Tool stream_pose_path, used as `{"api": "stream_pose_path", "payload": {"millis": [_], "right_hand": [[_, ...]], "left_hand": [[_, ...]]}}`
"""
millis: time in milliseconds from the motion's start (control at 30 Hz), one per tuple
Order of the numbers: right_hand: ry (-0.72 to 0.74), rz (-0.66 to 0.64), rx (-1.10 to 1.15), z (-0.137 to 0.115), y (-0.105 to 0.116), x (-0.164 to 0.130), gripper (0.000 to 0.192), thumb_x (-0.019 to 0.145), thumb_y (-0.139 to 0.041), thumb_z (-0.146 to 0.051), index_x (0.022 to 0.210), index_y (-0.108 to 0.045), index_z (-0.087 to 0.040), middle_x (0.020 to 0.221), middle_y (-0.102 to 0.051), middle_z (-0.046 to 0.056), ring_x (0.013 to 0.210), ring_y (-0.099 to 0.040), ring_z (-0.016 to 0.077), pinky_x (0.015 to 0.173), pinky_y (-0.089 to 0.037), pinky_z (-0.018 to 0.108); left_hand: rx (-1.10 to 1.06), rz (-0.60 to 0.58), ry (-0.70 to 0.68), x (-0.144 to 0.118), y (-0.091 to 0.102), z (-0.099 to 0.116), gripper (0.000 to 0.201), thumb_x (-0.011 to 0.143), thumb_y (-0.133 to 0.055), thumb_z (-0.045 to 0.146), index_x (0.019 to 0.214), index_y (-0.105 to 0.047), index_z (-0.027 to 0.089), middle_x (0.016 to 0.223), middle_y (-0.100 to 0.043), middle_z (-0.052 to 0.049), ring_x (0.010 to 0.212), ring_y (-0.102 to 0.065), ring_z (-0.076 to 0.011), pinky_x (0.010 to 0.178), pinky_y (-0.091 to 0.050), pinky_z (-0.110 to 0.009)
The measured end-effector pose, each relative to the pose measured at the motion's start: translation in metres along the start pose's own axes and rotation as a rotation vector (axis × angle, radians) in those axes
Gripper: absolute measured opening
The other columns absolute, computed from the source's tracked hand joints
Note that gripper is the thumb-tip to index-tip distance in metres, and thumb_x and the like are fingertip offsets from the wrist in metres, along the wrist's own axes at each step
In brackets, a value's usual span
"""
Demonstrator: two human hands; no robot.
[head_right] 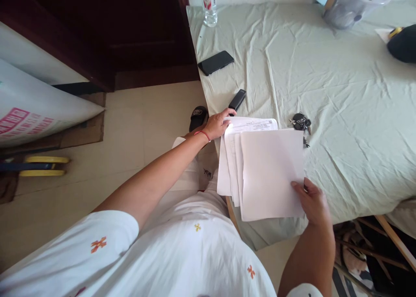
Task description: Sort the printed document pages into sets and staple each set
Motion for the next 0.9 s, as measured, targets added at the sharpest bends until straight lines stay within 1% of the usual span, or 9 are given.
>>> {"api": "stream_pose_path", "payload": {"millis": [133, 233, 300, 333, 400, 467, 533, 700, 900], "right_hand": [[-0.059, 0.0, -0.038, -0.012, -0.011, 0.001, 0.041, 0.077, -0.075, -0.062, 0.098, -0.076, -0.026, 0.086, -0.071, 0.002, 0.069, -0.06, 0.0173, 0.058, -0.045, 0.029], [0.075, 0.057, -0.144, -0.026, -0.021, 0.005, 0.04, 0.073, -0.076, -0.062, 0.09, -0.077, -0.025, 0.112, -0.073, 0.006, 0.089, -0.065, 0.0212, 0.07, -0.05, 0.032], [0.165, 0.075, -0.203, -0.035, -0.029, 0.006, 0.039, 0.07, -0.076, -0.062, 0.079, -0.074, -0.023, 0.126, -0.07, 0.009, 0.093, -0.065, 0.0214, 0.074, -0.051, 0.034], [0.18, 0.068, -0.225, -0.038, -0.033, 0.006, 0.04, 0.07, -0.075, -0.062, 0.077, -0.073, -0.023, 0.125, -0.07, 0.009, 0.089, -0.064, 0.0203, 0.074, -0.051, 0.035], [0.146, 0.03, -0.275, -0.04, -0.038, 0.005, 0.04, 0.071, -0.073, -0.062, 0.075, -0.071, -0.022, 0.104, -0.072, 0.007, 0.075, -0.059, 0.0172, 0.069, -0.048, 0.034], [0.077, -0.002, -0.33, -0.04, -0.04, 0.004, 0.04, 0.074, -0.069, -0.062, 0.075, -0.069, -0.022, 0.074, -0.064, 0.002, 0.064, -0.052, 0.0157, 0.063, -0.042, 0.032], [0.029, 0.001, -0.368, -0.039, -0.037, 0.003, 0.039, 0.077, -0.067, -0.062, 0.076, -0.068, -0.023, 0.061, -0.054, -0.002, 0.06, -0.048, 0.0153, 0.059, -0.037, 0.03], [0.005, 0.036, -0.377, -0.028, -0.021, 0.001, 0.04, 0.078, -0.065, -0.062, 0.079, -0.067, -0.023, 0.061, -0.053, -0.003, 0.06, -0.046, 0.015, 0.057, -0.033, 0.029], [0.01, 0.067, -0.386, -0.01, 0.0, -0.002, 0.039, 0.082, -0.065, -0.06, 0.071, -0.058, -0.023, 0.058, -0.043, -0.005, 0.056, -0.041, 0.0135, 0.052, -0.03, 0.028]], "left_hand": [[-0.01, -0.001, 0.049, -0.002, 0.003, 0.002, 0.049, 0.092, -0.051, 0.015, 0.141, -0.055, 0.023, 0.116, -0.076, -0.005, 0.106, -0.071, -0.0232, 0.098, -0.051, -0.036], [-0.011, 0.013, 0.061, -0.003, 0.004, 0.002, 0.048, 0.092, -0.052, 0.016, 0.139, -0.055, 0.023, 0.113, -0.076, -0.004, 0.104, -0.071, -0.0225, 0.096, -0.051, -0.035], [-0.021, 0.018, 0.058, -0.003, 0.004, 0.001, 0.047, 0.092, -0.052, 0.016, 0.138, -0.055, 0.024, 0.111, -0.076, -0.003, 0.102, -0.071, -0.0217, 0.096, -0.051, -0.034], [-0.027, 0.02, 0.058, -0.003, 0.003, 0.001, 0.046, 0.092, -0.052, 0.017, 0.138, -0.055, 0.024, 0.11, -0.076, -0.003, 0.102, -0.071, -0.0215, 0.096, -0.051, -0.034], [-0.037, 0.026, 0.059, -0.002, 0.003, -0.001, 0.044, 0.092, -0.052, 0.017, 0.135, -0.056, 0.025, 0.11, -0.076, -0.003, 0.103, -0.071, -0.0213, 0.096, -0.05, -0.034], [-0.041, 0.034, 0.059, -0.002, 0.003, -0.002, 0.042, 0.091, -0.053, 0.016, 0.132, -0.057, 0.024, 0.111, -0.075, -0.003, 0.105, -0.071, -0.0215, 0.097, -0.05, -0.034], [-0.043, 0.041, 0.054, -0.001, 0.002, -0.003, 0.039, 0.091, -0.053, 0.016, 0.129, -0.058, 0.023, 0.11, -0.075, -0.004, 0.104, -0.071, -0.0217, 0.097, -0.05, -0.034], [-0.049, 0.063, 0.041, 0.0, 0.001, -0.004, 0.035, 0.091, -0.053, 0.015, 0.125, -0.058, 0.024, 0.111, -0.075, -0.004, 0.108, -0.072, -0.022, 0.097, -0.051, -0.034], [-0.039, 0.075, 0.035, 0.0, -0.002, -0.006, 0.033, 0.094, -0.05, 0.014, 0.125, -0.058, 0.023, 0.115, -0.075, -0.005, 0.113, -0.072, -0.0222, 0.097, -0.052, -0.034]]}}
Point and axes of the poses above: each hand's wrist, its own x-axis towards the middle knuckle, its own y-axis out of the back of the hand, z = x × y, the point moved 5 cm from there along x, towards the middle knuckle
